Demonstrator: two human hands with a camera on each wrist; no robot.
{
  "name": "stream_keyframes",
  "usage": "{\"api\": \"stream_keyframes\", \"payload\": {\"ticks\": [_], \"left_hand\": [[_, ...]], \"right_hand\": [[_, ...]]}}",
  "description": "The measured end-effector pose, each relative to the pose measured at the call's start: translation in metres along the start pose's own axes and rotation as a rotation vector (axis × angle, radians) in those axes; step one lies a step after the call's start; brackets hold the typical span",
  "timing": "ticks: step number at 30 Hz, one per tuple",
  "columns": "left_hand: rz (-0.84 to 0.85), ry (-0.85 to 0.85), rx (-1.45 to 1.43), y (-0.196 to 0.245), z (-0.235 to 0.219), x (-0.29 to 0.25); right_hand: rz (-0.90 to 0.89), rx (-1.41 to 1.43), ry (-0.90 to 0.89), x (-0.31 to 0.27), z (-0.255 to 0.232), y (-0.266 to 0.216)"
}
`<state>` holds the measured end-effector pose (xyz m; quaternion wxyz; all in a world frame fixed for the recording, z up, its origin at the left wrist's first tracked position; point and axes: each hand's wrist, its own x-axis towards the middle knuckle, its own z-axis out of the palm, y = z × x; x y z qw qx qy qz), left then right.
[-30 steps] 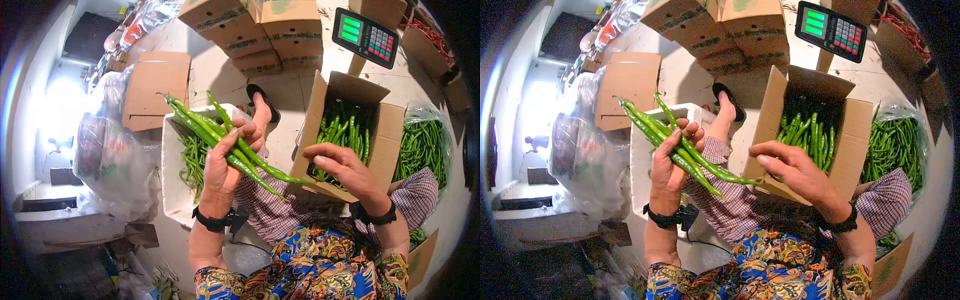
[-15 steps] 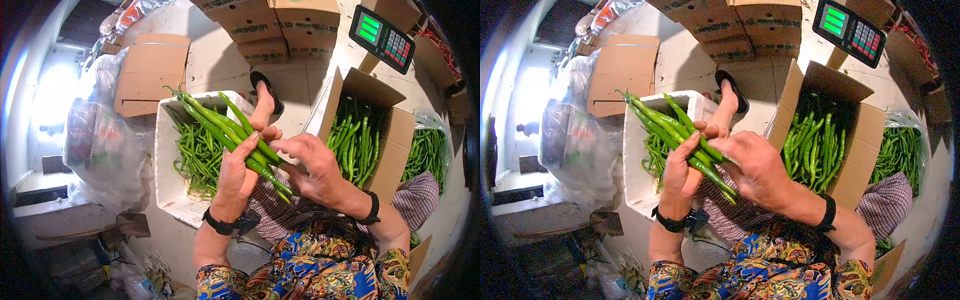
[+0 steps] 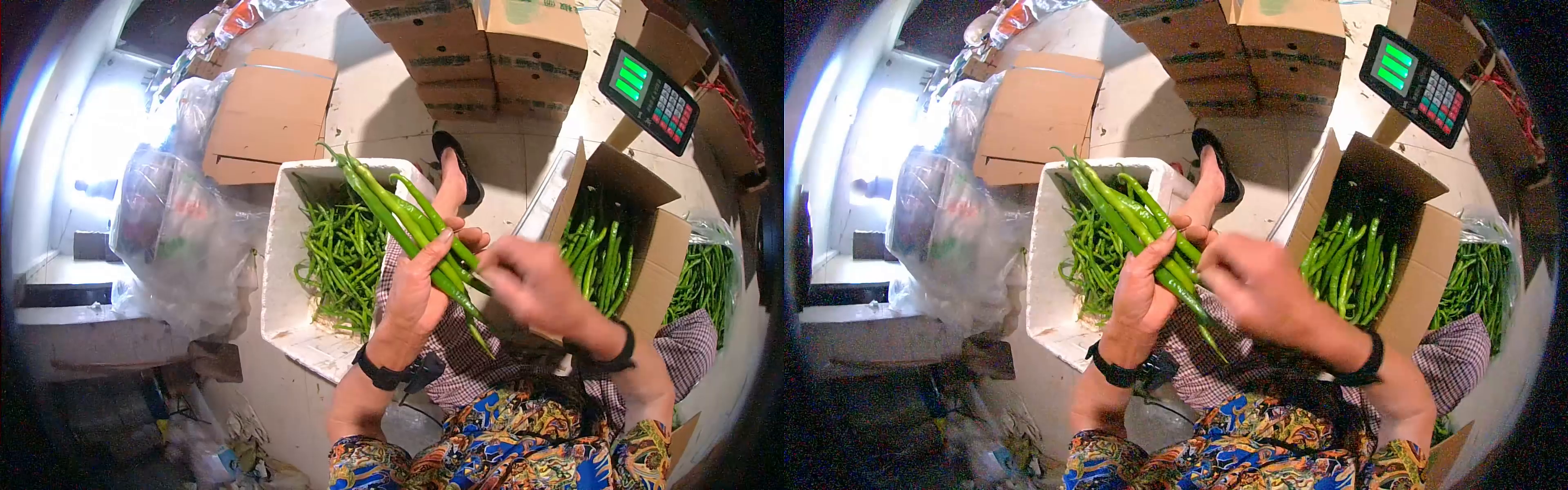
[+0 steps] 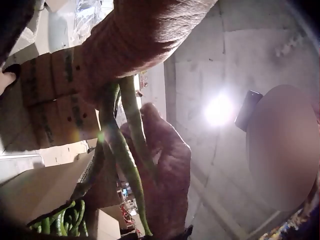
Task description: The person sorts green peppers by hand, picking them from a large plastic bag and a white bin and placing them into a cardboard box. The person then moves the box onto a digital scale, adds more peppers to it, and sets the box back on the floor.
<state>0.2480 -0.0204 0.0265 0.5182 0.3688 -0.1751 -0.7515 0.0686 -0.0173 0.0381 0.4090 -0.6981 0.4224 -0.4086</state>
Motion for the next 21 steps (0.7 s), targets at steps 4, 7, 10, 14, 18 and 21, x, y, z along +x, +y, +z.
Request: {"api": "stream_keyframes", "payload": {"ticks": [4,7,10,14,18,21], "left_hand": [[-0.068,-0.039,-0.07,0.002,-0.007,-0.002],[-0.087,-0.04,-0.1,0.001,-0.009,-0.001],[-0.084,-0.026,-0.078,-0.001,-0.004,-0.001],[-0.088,-0.088,-0.043,0.0,-0.003,-0.001],[-0.084,-0.158,-0.039,0.002,0.0,-0.007],[-0.061,-0.085,-0.017,0.003,0.005,-0.012]], "right_hand": [[0.519,0.371,0.043,0.027,-0.062,0.013],[0.564,0.242,-0.185,0.018,-0.052,0.024],[0.529,0.343,-0.531,0.008,-0.036,0.026],[0.503,0.384,-0.519,-0.002,-0.013,0.019],[0.275,0.254,-0.396,-0.015,-0.007,0.021],[0.568,0.556,-0.288,-0.016,-0.028,0.003]]}}
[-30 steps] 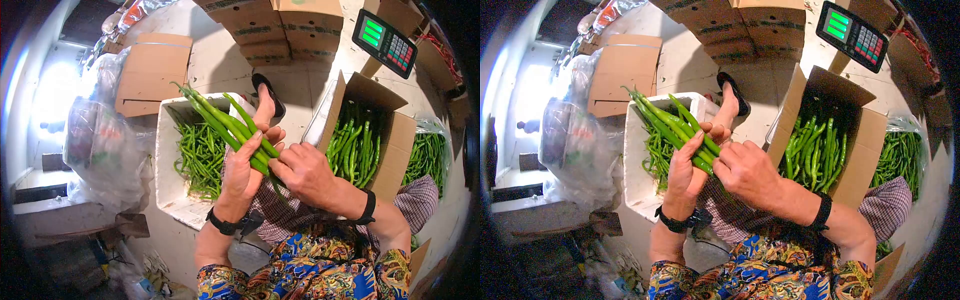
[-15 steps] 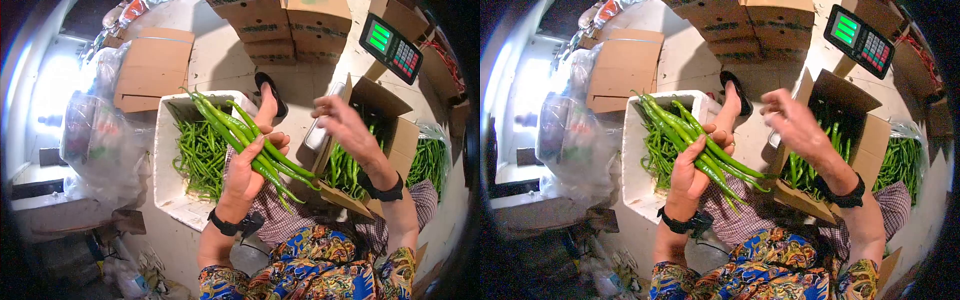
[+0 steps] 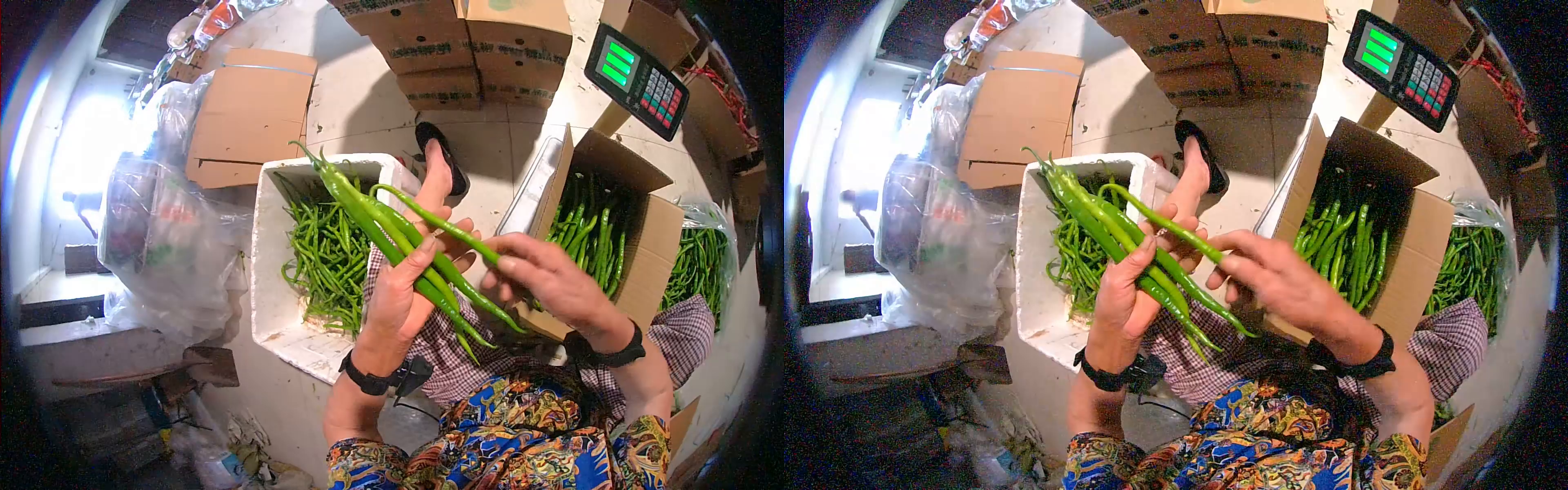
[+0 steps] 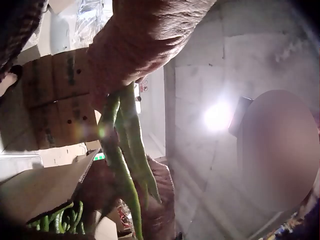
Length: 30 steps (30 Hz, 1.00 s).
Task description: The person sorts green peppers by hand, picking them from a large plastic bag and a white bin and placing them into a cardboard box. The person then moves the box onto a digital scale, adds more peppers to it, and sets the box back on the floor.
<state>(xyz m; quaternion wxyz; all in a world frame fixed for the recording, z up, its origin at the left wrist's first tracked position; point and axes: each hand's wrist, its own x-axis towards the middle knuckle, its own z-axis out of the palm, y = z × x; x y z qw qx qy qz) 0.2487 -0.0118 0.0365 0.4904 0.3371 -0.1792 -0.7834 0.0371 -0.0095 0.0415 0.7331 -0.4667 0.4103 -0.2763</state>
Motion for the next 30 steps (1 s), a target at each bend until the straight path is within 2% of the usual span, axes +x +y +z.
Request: {"api": "stream_keyframes", "payload": {"ticks": [1,4,7,9,12,14,15,17,18,19,21,22,23,24,25,27,28,30], "left_hand": [[-0.002,-0.004,-0.002,0.0,-0.001,-0.002],[-0.081,0.022,0.045,-0.001,-0.004,-0.007],[-0.103,0.03,0.14,0.0,-0.002,-0.012],[-0.105,0.066,0.144,0.002,0.003,-0.016],[-0.055,0.026,0.214,0.004,0.009,-0.02],[0.114,0.047,0.449,0.004,0.021,-0.021],[0.108,0.045,0.449,0.004,0.024,-0.021],[0.346,-0.18,1.137,0.004,0.029,-0.018],[0.16,-0.254,1.293,0.009,0.032,-0.017],[0.424,-0.406,1.468,0.003,0.036,-0.012],[0.461,-0.503,1.621,-0.004,0.042,-0.009],[0.456,-0.523,1.612,-0.006,0.042,-0.007],[0.342,-0.507,1.579,-0.008,0.04,-0.004],[0.229,-0.484,1.548,-0.009,0.039,-0.002],[0.219,-0.486,1.549,-0.01,0.041,0.0],[-0.258,-0.243,1.04,-0.005,0.049,0.008],[-0.315,-0.157,0.797,-0.002,0.061,0.006],[-0.343,-0.063,0.636,-0.003,0.062,0.008]], "right_hand": [[0.0,-0.002,0.004,-0.003,-0.005,-0.001],[0.055,0.438,0.049,-0.013,-0.018,0.005],[0.085,0.55,-0.011,-0.019,-0.028,0.012],[0.098,0.579,-0.012,-0.02,-0.029,0.017],[0.126,0.569,-0.014,-0.023,-0.028,0.019],[0.198,0.508,-0.037,-0.026,-0.024,0.011],[0.2,0.511,-0.033,-0.027,-0.021,0.01],[0.282,0.471,-0.072,-0.03,-0.014,0.009],[0.253,0.502,-0.115,-0.034,-0.013,0.007],[0.204,0.313,0.028,-0.035,-0.004,0.005],[0.174,0.39,-0.046,-0.037,-0.018,0.019],[0.215,0.454,-0.046,-0.042,-0.027,0.019],[0.256,0.519,-0.053,-0.049,-0.034,0.021],[0.141,0.669,-0.019,-0.055,-0.036,0.028],[0.126,0.593,0.118,-0.056,-0.043,0.03],[0.046,0.46,0.252,-0.062,-0.043,0.025],[0.046,0.472,0.256,-0.064,-0.04,0.024],[0.166,0.489,0.118,-0.066,-0.035,0.025]]}}
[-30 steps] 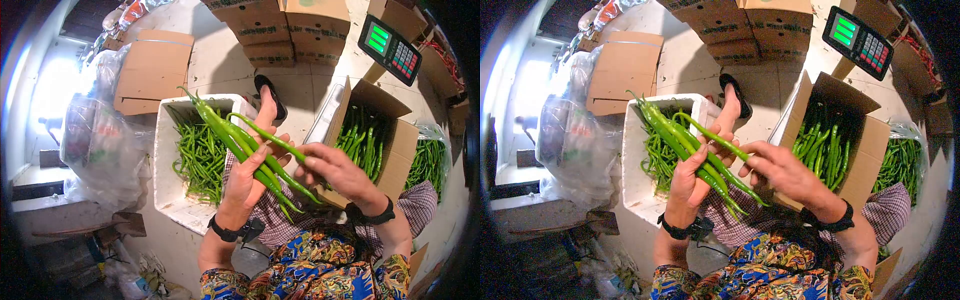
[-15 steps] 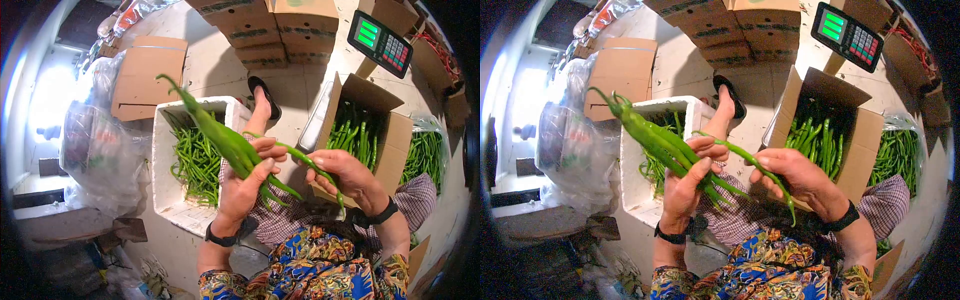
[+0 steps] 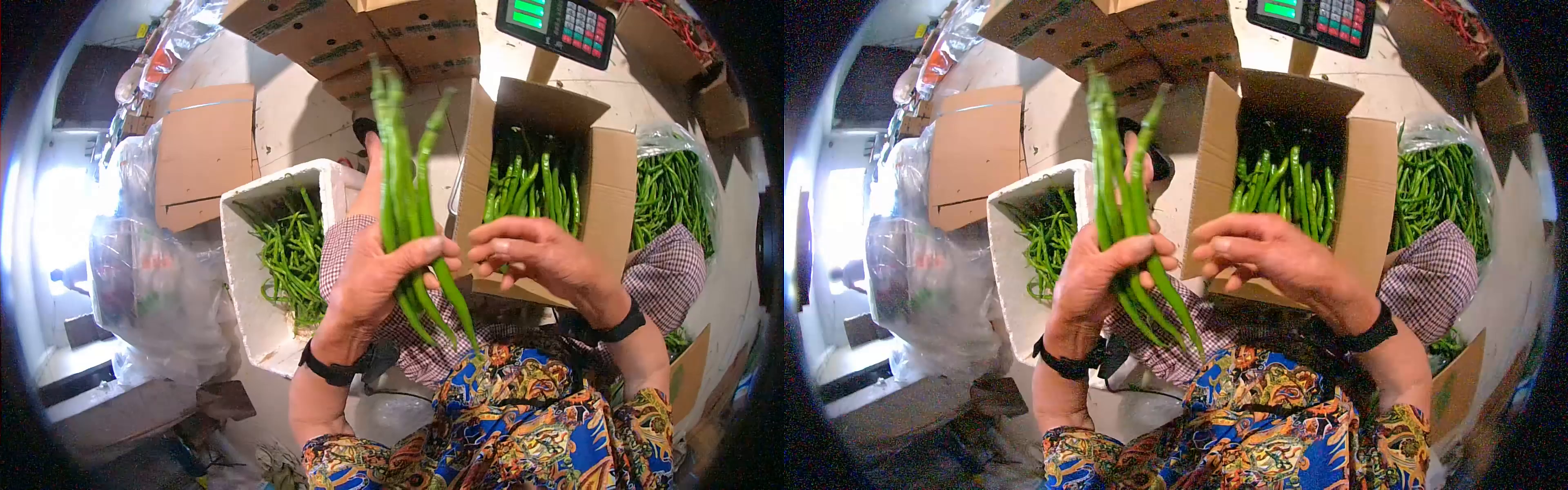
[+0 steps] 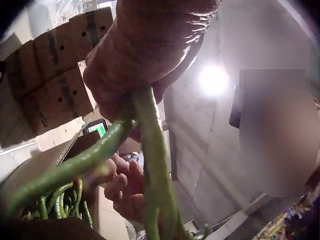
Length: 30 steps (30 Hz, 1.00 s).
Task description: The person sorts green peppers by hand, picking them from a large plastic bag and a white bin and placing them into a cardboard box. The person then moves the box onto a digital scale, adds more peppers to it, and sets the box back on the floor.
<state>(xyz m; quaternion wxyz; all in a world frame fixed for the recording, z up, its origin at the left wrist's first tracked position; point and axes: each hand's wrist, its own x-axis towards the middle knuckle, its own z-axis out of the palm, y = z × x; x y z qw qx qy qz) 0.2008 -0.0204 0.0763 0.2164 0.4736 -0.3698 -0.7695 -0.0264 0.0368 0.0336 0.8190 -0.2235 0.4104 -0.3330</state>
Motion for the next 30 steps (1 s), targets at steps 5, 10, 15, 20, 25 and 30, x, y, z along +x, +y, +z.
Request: {"api": "stream_keyframes", "payload": {"ticks": [5,10,15,20,25,30], "left_hand": [[0.037,0.044,-0.233,-0.023,-0.012,0.001],[0.064,0.133,-0.371,-0.039,-0.023,-0.003],[0.098,0.189,-0.34,-0.046,-0.023,-0.005],[0.151,0.188,-0.325,-0.04,-0.016,-0.012],[0.231,0.19,-0.303,-0.036,-0.011,-0.017],[0.244,0.264,-0.259,-0.034,-0.006,-0.023]], "right_hand": [[0.118,0.058,-0.232,-0.002,0.005,0.029],[0.229,0.129,-0.262,-0.016,0.011,0.041],[0.228,0.079,-0.248,-0.019,0.007,0.051],[0.233,0.043,-0.283,-0.022,0.009,0.055],[0.306,0.13,-0.314,-0.024,0.01,0.056],[0.278,0.15,-0.327,-0.024,0.011,0.066]]}}
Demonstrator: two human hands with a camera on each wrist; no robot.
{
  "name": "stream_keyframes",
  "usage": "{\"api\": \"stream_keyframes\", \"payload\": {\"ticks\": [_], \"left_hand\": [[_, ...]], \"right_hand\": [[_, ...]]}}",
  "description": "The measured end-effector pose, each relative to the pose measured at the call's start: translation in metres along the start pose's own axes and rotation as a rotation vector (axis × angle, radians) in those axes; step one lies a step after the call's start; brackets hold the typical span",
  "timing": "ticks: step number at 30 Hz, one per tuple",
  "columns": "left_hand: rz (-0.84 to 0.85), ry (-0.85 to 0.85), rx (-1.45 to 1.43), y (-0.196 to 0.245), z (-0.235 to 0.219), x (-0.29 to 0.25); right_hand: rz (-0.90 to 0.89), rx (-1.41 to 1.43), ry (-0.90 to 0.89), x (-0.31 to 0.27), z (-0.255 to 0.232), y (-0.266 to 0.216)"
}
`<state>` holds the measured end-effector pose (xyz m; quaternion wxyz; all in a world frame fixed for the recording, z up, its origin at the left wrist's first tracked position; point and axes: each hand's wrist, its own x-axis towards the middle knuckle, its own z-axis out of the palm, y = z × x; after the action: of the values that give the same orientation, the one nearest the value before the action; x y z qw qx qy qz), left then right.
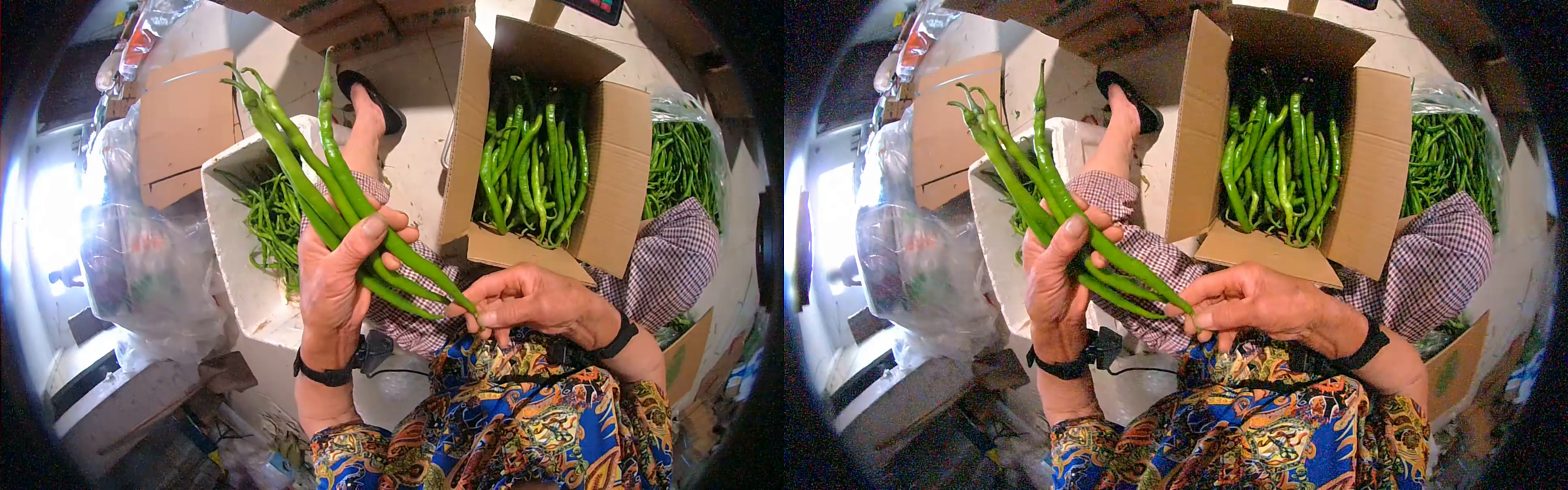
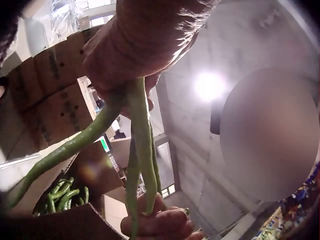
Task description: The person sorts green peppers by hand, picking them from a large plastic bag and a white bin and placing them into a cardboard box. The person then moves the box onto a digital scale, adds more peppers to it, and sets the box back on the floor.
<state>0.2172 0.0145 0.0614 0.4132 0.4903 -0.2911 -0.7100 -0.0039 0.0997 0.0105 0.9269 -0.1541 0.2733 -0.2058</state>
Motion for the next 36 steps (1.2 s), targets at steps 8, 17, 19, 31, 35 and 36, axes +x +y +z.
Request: {"api": "stream_keyframes", "payload": {"ticks": [8,17,19,31,35,36], "left_hand": [[0.01,0.042,0.053,-0.001,-0.003,0.001],[0.254,0.202,0.137,0.046,-0.069,-0.005],[0.311,0.326,0.248,0.075,-0.118,-0.004],[0.209,-0.082,-0.611,0.046,-0.101,-0.023],[0.11,-0.352,-0.695,0.015,-0.049,-0.005],[0.08,-0.348,-0.672,0.011,-0.036,0.0]], "right_hand": [[0.006,-0.007,-0.052,-0.003,0.003,-0.004],[-0.051,-0.041,0.06,-0.006,0.01,-0.007],[-0.071,-0.064,0.098,-0.008,0.003,-0.003],[-0.204,-0.23,0.207,0.004,0.02,-0.003],[-0.249,-0.249,0.095,0.016,0.027,-0.012],[-0.229,-0.205,0.073,0.017,0.029,-0.013]]}}
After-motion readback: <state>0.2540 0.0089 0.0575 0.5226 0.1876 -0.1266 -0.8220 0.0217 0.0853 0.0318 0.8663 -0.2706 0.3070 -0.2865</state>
